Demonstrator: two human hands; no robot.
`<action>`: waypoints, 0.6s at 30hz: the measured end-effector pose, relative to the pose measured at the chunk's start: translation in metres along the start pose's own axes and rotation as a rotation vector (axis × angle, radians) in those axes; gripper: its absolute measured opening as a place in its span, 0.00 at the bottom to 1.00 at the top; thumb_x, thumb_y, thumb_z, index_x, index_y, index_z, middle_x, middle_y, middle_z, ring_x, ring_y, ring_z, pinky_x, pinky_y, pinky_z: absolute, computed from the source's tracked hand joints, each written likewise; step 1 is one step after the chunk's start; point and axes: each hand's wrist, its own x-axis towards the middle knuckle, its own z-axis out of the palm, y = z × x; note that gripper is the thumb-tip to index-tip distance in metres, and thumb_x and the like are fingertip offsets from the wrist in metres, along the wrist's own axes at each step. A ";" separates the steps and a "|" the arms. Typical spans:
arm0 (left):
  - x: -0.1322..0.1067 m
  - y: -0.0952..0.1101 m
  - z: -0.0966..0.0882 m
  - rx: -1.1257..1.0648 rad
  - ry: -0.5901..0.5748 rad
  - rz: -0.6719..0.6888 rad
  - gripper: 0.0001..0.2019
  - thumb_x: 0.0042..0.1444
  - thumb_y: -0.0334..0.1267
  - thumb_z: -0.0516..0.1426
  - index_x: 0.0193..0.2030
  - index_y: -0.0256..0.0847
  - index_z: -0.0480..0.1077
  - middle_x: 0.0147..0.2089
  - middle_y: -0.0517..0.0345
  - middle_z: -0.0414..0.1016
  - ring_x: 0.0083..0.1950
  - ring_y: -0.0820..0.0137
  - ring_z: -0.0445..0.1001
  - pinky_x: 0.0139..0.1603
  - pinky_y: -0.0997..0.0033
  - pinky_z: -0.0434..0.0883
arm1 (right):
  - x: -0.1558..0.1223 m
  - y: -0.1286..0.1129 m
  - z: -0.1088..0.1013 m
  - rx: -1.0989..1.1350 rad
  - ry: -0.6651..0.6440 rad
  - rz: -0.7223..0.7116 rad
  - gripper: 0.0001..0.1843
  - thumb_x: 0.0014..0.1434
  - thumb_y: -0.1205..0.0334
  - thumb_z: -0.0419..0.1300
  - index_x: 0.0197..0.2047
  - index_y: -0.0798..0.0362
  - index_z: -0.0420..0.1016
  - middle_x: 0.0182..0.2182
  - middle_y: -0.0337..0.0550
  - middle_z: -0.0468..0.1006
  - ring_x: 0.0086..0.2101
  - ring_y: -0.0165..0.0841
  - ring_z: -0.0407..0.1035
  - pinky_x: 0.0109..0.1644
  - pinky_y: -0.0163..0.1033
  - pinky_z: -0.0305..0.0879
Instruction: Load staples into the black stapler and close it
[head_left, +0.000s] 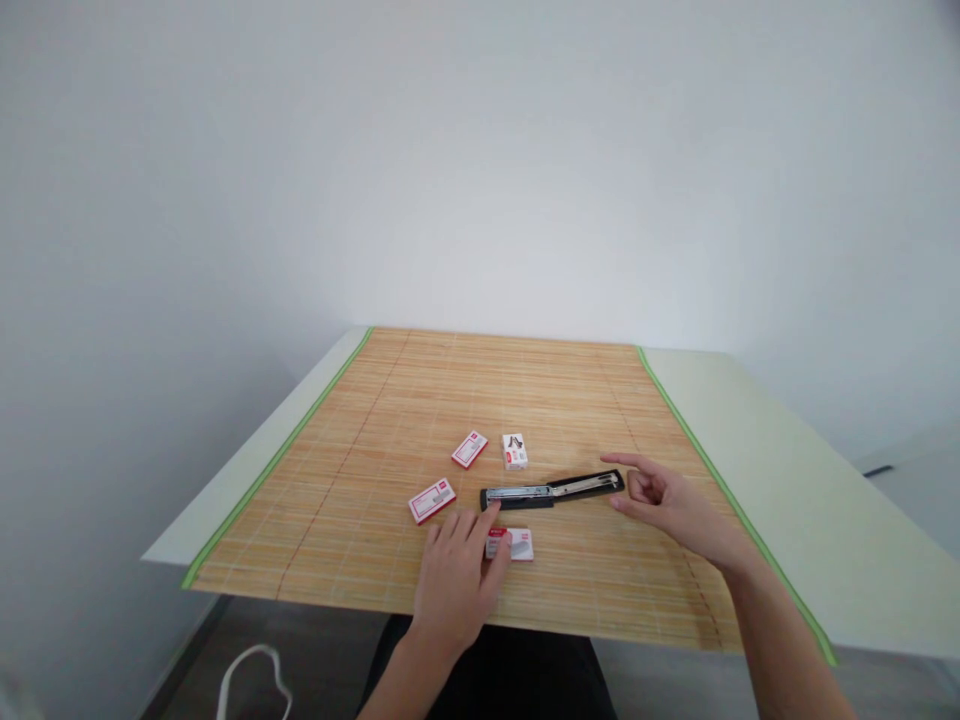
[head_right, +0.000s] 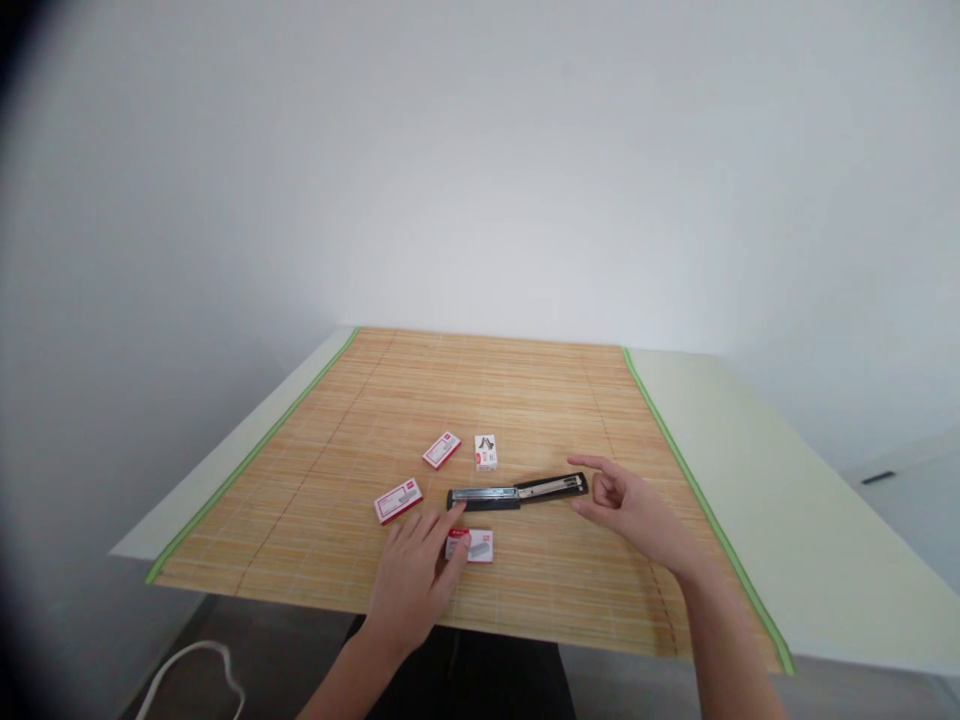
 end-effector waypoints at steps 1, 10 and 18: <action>0.000 0.000 0.001 0.003 -0.004 -0.002 0.20 0.72 0.44 0.51 0.68 0.49 0.67 0.49 0.53 0.77 0.52 0.58 0.73 0.52 0.56 0.67 | 0.001 0.001 0.000 -0.008 -0.019 0.010 0.37 0.59 0.44 0.69 0.68 0.46 0.68 0.27 0.30 0.61 0.28 0.29 0.58 0.32 0.36 0.58; 0.002 -0.001 0.003 -0.010 -0.022 -0.024 0.20 0.72 0.43 0.52 0.67 0.49 0.69 0.48 0.53 0.77 0.50 0.58 0.72 0.50 0.56 0.65 | 0.009 0.000 0.016 0.162 0.002 -0.003 0.26 0.58 0.45 0.71 0.56 0.47 0.77 0.46 0.46 0.81 0.47 0.42 0.74 0.52 0.46 0.72; 0.003 0.000 0.001 -0.032 0.003 -0.030 0.18 0.71 0.42 0.53 0.65 0.49 0.70 0.48 0.55 0.77 0.50 0.59 0.72 0.50 0.57 0.65 | 0.028 -0.045 0.045 -0.090 0.043 -0.310 0.14 0.64 0.52 0.65 0.52 0.45 0.76 0.47 0.45 0.79 0.46 0.39 0.72 0.47 0.44 0.69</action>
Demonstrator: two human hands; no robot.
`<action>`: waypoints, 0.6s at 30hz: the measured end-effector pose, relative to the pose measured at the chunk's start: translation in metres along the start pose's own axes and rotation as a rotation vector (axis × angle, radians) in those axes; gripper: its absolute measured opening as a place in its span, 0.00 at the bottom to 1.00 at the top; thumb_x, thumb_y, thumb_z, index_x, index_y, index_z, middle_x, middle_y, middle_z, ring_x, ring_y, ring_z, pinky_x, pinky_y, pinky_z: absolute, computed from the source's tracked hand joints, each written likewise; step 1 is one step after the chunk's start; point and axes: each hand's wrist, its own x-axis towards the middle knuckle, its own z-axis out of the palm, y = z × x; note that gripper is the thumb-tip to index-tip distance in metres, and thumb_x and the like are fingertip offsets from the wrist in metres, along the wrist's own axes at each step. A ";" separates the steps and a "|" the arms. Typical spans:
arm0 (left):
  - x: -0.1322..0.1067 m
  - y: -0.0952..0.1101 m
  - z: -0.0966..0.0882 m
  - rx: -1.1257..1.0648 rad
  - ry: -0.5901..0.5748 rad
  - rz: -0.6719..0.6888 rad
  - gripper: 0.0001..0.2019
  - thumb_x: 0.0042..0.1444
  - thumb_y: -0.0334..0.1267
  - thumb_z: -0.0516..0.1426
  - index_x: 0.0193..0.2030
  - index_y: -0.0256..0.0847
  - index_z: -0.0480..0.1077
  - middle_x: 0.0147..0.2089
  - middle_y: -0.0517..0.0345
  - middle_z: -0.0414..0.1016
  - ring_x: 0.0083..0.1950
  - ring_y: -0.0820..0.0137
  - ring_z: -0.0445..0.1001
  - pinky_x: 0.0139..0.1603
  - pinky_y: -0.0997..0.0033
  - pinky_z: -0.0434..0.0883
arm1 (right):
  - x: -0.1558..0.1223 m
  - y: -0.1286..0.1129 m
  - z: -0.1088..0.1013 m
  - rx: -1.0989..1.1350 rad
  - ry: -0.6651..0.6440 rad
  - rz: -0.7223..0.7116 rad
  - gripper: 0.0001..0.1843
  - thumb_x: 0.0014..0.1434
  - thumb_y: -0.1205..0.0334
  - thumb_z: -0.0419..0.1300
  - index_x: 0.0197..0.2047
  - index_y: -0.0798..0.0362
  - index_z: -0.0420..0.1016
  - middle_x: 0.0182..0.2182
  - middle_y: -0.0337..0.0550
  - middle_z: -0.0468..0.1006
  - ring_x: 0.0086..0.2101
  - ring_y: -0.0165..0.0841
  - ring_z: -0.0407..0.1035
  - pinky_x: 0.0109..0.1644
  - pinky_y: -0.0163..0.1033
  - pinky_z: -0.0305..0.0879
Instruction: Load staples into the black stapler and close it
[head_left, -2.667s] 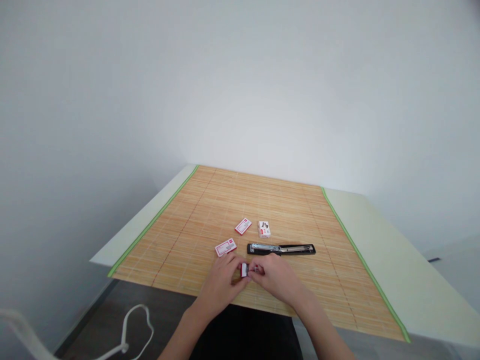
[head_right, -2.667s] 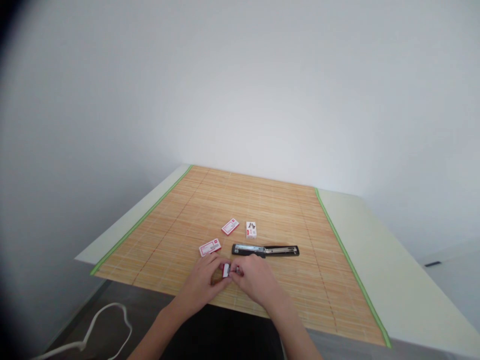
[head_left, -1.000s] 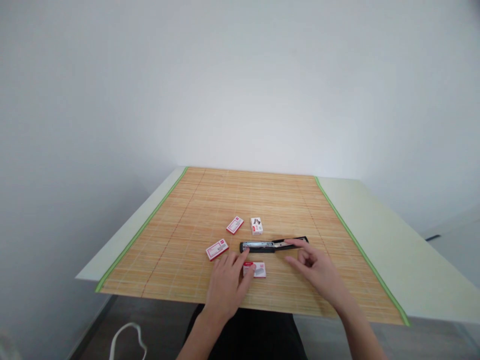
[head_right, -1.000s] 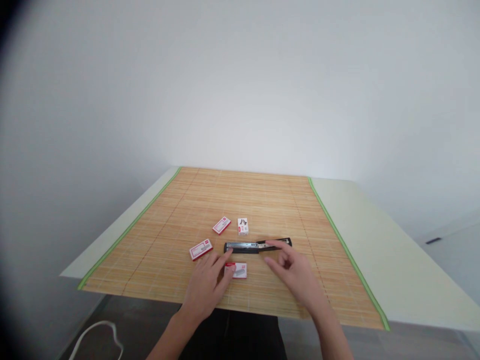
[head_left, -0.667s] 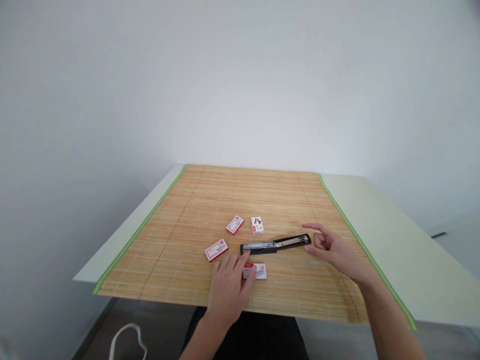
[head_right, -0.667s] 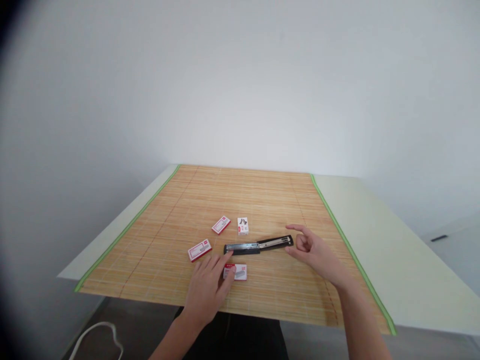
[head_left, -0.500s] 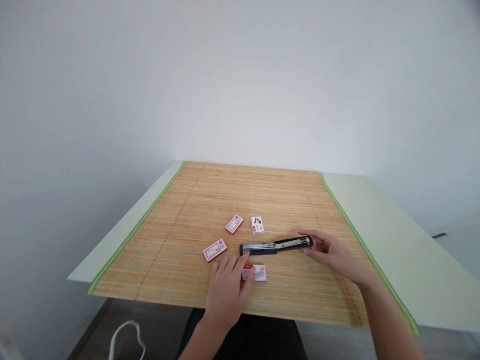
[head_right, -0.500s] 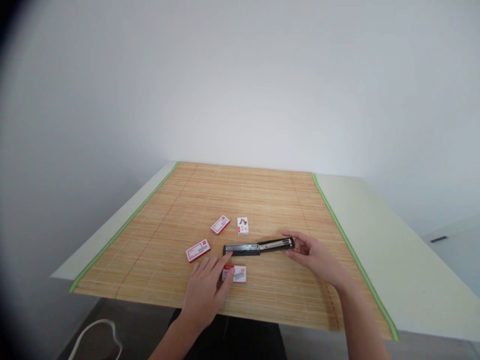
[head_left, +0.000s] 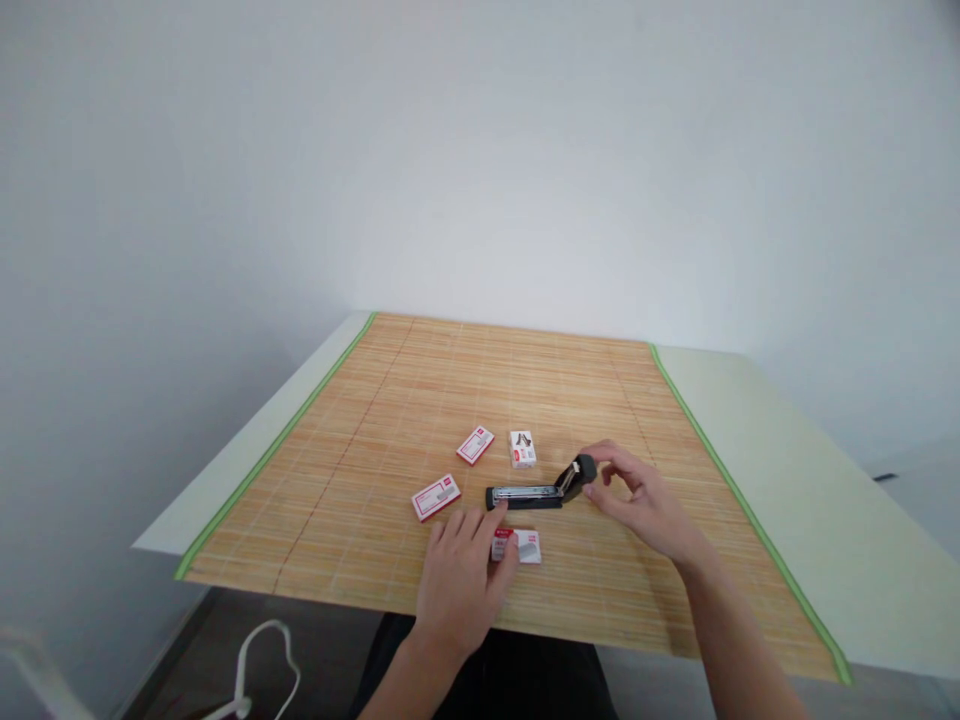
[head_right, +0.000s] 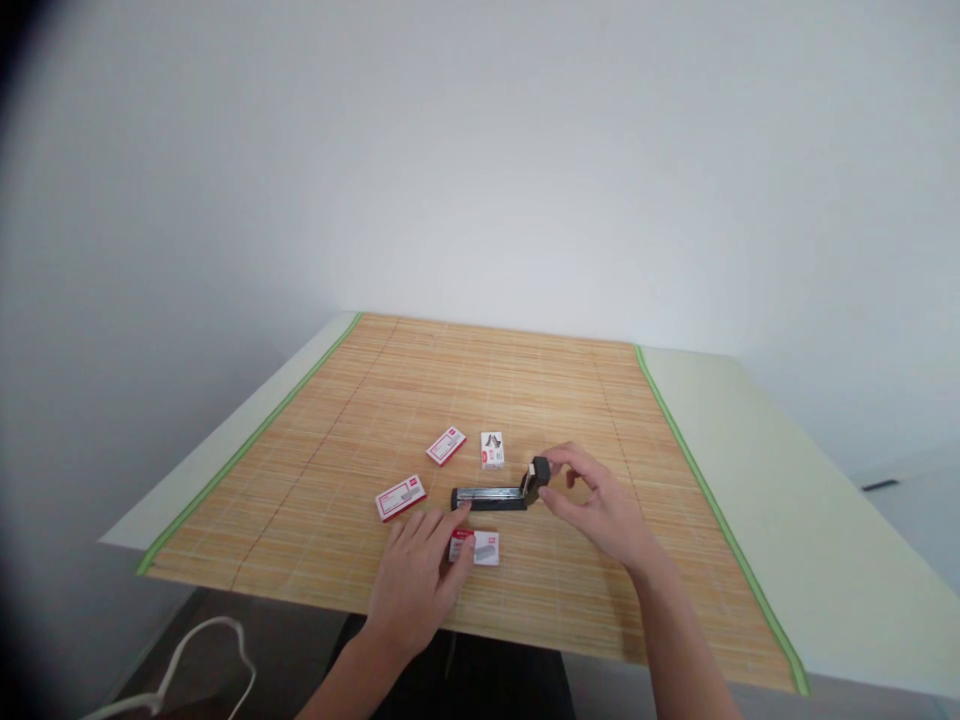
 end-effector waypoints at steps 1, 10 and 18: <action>0.000 0.000 0.000 -0.004 0.001 -0.003 0.18 0.71 0.42 0.53 0.65 0.49 0.70 0.48 0.55 0.77 0.50 0.59 0.72 0.51 0.57 0.65 | 0.004 -0.005 0.003 -0.050 -0.001 -0.035 0.14 0.64 0.53 0.65 0.51 0.45 0.76 0.47 0.45 0.79 0.46 0.40 0.72 0.48 0.45 0.69; 0.000 0.002 -0.002 -0.043 0.034 0.014 0.18 0.70 0.40 0.53 0.64 0.49 0.71 0.48 0.53 0.77 0.51 0.57 0.72 0.54 0.55 0.67 | 0.026 -0.041 0.035 -0.161 -0.120 -0.170 0.13 0.63 0.60 0.63 0.51 0.45 0.78 0.47 0.46 0.80 0.48 0.42 0.72 0.55 0.49 0.68; -0.002 0.001 -0.003 -0.038 0.019 0.004 0.19 0.69 0.40 0.53 0.65 0.49 0.70 0.48 0.53 0.75 0.51 0.57 0.71 0.52 0.56 0.66 | 0.037 -0.047 0.058 -0.274 -0.217 -0.227 0.14 0.61 0.64 0.64 0.51 0.46 0.79 0.45 0.44 0.79 0.47 0.40 0.71 0.54 0.47 0.67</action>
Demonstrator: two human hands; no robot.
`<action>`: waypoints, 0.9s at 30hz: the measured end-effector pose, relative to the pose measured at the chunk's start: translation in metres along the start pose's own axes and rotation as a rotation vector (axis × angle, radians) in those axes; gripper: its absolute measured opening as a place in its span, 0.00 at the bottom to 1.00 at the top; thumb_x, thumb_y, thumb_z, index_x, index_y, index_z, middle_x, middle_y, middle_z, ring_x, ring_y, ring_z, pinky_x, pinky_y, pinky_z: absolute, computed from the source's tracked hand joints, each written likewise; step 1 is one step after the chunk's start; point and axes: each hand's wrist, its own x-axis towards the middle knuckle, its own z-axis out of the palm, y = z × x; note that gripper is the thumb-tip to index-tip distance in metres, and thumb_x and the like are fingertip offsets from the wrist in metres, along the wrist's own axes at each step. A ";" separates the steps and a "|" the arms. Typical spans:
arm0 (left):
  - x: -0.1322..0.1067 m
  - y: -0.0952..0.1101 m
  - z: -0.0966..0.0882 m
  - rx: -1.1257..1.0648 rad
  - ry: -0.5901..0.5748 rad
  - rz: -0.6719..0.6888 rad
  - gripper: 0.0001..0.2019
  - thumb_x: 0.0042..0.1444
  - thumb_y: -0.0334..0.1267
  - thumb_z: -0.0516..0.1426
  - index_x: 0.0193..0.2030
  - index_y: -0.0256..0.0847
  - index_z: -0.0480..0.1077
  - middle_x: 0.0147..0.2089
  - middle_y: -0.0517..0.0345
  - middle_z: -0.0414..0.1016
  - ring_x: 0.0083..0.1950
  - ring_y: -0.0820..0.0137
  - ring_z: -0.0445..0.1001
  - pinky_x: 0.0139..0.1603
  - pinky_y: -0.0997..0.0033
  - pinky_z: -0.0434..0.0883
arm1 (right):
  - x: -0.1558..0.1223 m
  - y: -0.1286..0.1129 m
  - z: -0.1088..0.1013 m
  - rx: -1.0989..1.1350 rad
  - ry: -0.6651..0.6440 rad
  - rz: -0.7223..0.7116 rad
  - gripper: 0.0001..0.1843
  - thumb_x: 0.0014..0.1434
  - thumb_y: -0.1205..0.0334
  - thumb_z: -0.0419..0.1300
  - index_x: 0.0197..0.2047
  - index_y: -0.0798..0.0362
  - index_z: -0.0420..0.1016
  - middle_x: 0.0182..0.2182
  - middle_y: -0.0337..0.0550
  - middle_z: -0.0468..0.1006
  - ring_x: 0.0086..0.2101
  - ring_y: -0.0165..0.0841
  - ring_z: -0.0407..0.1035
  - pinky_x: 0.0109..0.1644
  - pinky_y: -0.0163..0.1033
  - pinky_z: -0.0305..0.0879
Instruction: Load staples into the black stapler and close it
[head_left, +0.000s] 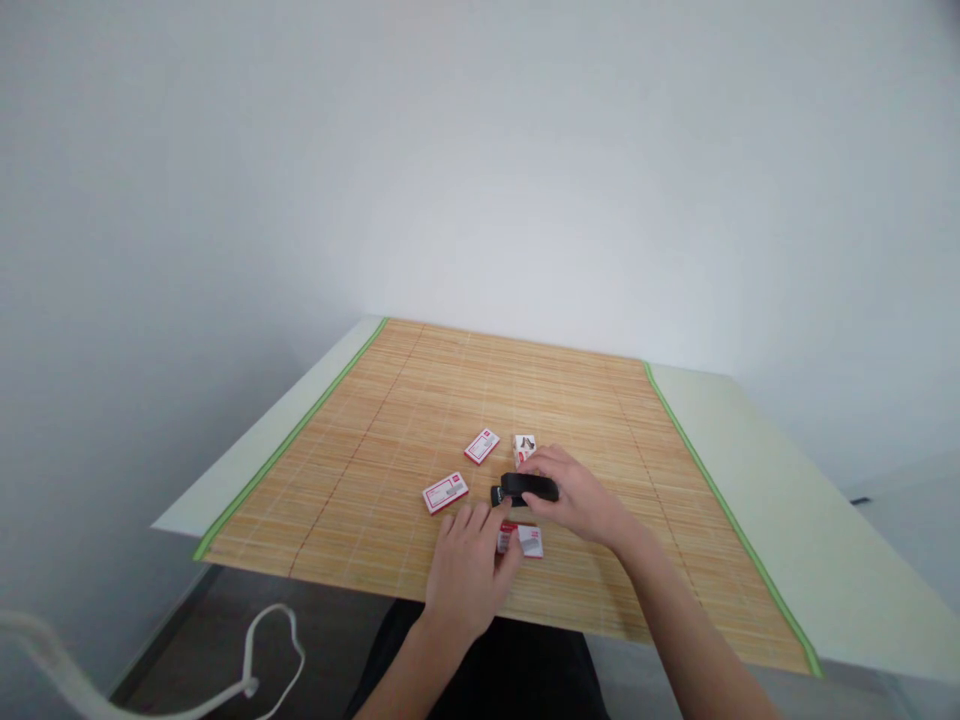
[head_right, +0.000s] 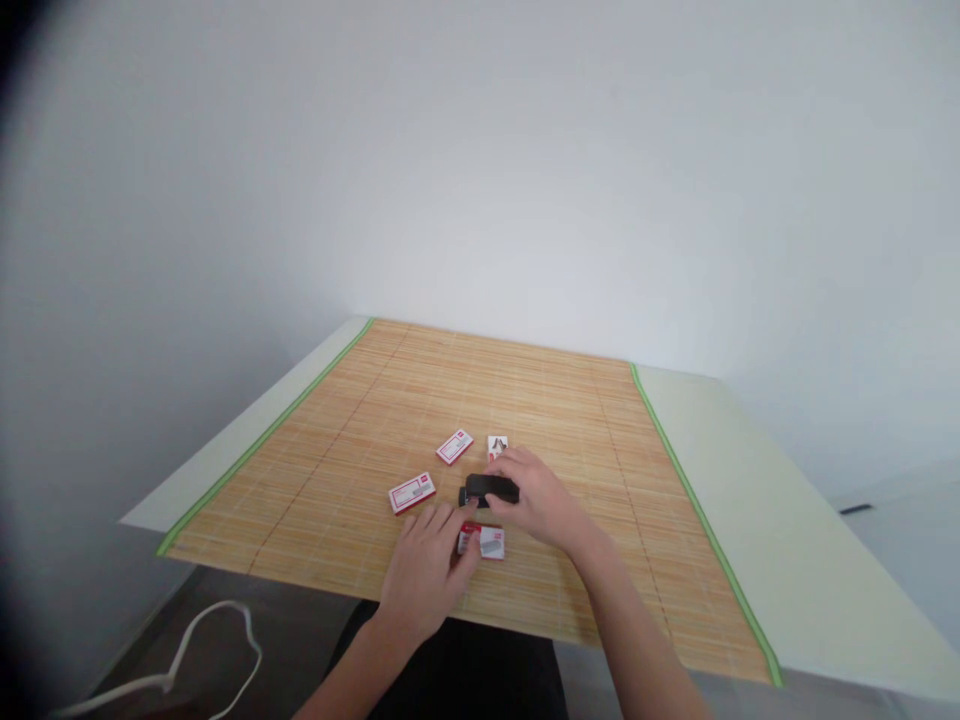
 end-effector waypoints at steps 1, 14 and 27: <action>0.000 0.000 0.000 0.000 0.005 0.001 0.19 0.69 0.40 0.53 0.65 0.49 0.69 0.47 0.53 0.75 0.51 0.57 0.71 0.51 0.56 0.66 | 0.000 0.000 0.002 -0.003 -0.003 0.003 0.14 0.61 0.64 0.65 0.51 0.47 0.79 0.45 0.44 0.79 0.47 0.40 0.71 0.54 0.46 0.67; -0.010 -0.013 -0.002 -0.087 0.034 0.066 0.15 0.70 0.38 0.53 0.60 0.49 0.72 0.46 0.54 0.76 0.50 0.60 0.73 0.53 0.57 0.69 | -0.030 0.014 0.002 0.090 0.044 0.175 0.15 0.65 0.54 0.64 0.55 0.44 0.80 0.50 0.46 0.79 0.51 0.42 0.71 0.58 0.50 0.67; -0.014 0.004 0.000 -0.067 0.088 0.011 0.27 0.55 0.49 0.67 0.62 0.50 0.71 0.52 0.52 0.76 0.54 0.54 0.75 0.55 0.53 0.70 | -0.074 0.014 0.051 0.189 0.437 0.422 0.19 0.65 0.42 0.62 0.46 0.47 0.81 0.40 0.46 0.77 0.40 0.43 0.72 0.46 0.47 0.69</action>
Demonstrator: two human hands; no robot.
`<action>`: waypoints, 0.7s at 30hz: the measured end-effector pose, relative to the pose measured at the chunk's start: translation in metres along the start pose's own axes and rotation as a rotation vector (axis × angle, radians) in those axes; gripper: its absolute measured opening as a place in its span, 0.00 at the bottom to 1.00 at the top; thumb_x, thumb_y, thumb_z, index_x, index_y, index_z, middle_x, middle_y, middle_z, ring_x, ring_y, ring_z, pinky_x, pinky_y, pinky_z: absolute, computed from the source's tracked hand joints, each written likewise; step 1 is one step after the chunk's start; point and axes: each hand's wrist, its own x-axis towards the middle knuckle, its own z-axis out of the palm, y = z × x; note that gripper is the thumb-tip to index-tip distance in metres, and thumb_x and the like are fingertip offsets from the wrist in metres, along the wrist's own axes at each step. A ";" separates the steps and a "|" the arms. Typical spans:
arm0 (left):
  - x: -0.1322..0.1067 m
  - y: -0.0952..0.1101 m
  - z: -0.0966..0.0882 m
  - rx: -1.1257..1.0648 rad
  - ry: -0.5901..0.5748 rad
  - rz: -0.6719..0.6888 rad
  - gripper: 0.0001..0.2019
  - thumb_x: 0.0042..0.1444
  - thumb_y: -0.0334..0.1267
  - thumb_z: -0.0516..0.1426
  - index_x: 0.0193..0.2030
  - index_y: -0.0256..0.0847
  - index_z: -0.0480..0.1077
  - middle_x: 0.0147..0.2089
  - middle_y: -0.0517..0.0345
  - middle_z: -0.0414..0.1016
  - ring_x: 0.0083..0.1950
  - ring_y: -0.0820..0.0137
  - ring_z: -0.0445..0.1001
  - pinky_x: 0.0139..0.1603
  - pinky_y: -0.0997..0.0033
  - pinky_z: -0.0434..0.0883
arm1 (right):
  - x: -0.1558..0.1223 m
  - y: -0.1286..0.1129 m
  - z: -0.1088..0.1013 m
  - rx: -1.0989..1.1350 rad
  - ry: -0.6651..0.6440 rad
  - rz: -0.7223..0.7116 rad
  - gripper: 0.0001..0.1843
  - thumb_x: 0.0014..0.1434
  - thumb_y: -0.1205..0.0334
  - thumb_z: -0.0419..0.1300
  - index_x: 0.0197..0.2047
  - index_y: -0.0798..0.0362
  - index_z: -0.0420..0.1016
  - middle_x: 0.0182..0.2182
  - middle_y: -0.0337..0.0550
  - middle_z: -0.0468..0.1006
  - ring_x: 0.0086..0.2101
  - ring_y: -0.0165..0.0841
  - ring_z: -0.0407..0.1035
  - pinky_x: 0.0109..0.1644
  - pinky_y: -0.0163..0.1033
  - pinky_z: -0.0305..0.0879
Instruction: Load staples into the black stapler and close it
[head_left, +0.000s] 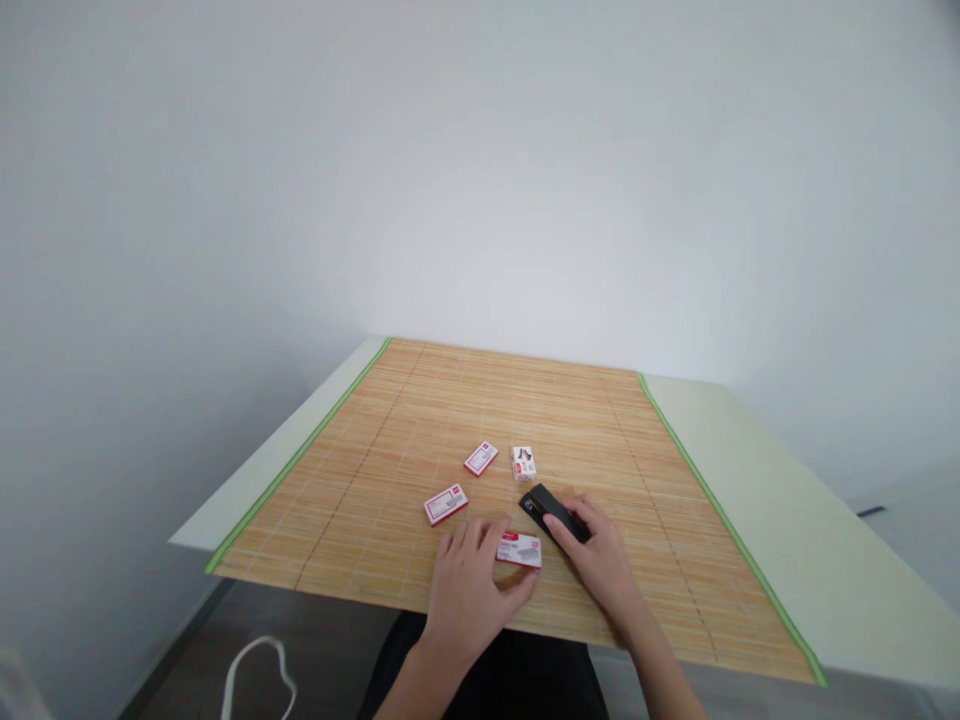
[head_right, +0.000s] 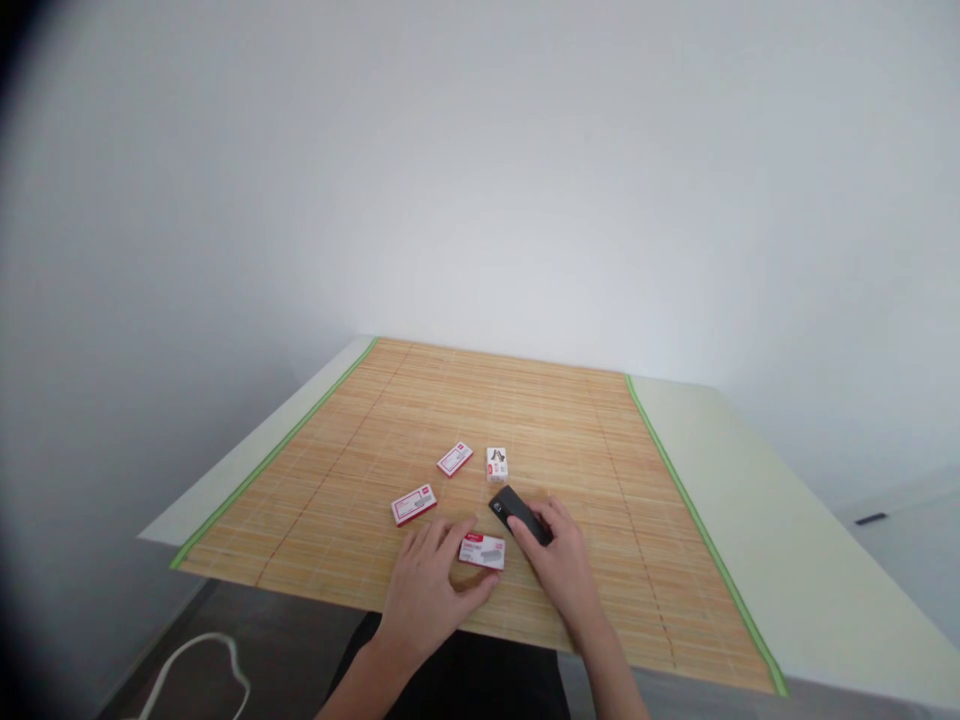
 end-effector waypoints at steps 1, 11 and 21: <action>-0.001 0.001 0.002 0.013 0.003 -0.008 0.27 0.55 0.48 0.67 0.62 0.51 0.71 0.52 0.52 0.76 0.54 0.54 0.75 0.56 0.53 0.70 | 0.000 0.000 0.001 0.000 -0.001 0.003 0.19 0.65 0.41 0.62 0.45 0.48 0.81 0.40 0.47 0.77 0.40 0.43 0.72 0.46 0.47 0.69; 0.016 0.007 0.006 -0.116 -0.090 0.082 0.35 0.56 0.37 0.63 0.71 0.49 0.60 0.62 0.51 0.73 0.62 0.55 0.71 0.64 0.51 0.69 | -0.002 -0.001 -0.010 0.008 -0.060 0.003 0.20 0.65 0.40 0.60 0.45 0.47 0.81 0.38 0.45 0.79 0.36 0.41 0.71 0.41 0.45 0.68; 0.019 -0.004 -0.002 -0.124 -0.102 0.126 0.34 0.56 0.36 0.65 0.69 0.50 0.62 0.61 0.52 0.72 0.62 0.57 0.70 0.66 0.51 0.69 | -0.012 0.000 -0.012 -0.012 -0.057 0.022 0.19 0.67 0.42 0.60 0.46 0.47 0.81 0.36 0.44 0.78 0.35 0.40 0.69 0.38 0.44 0.64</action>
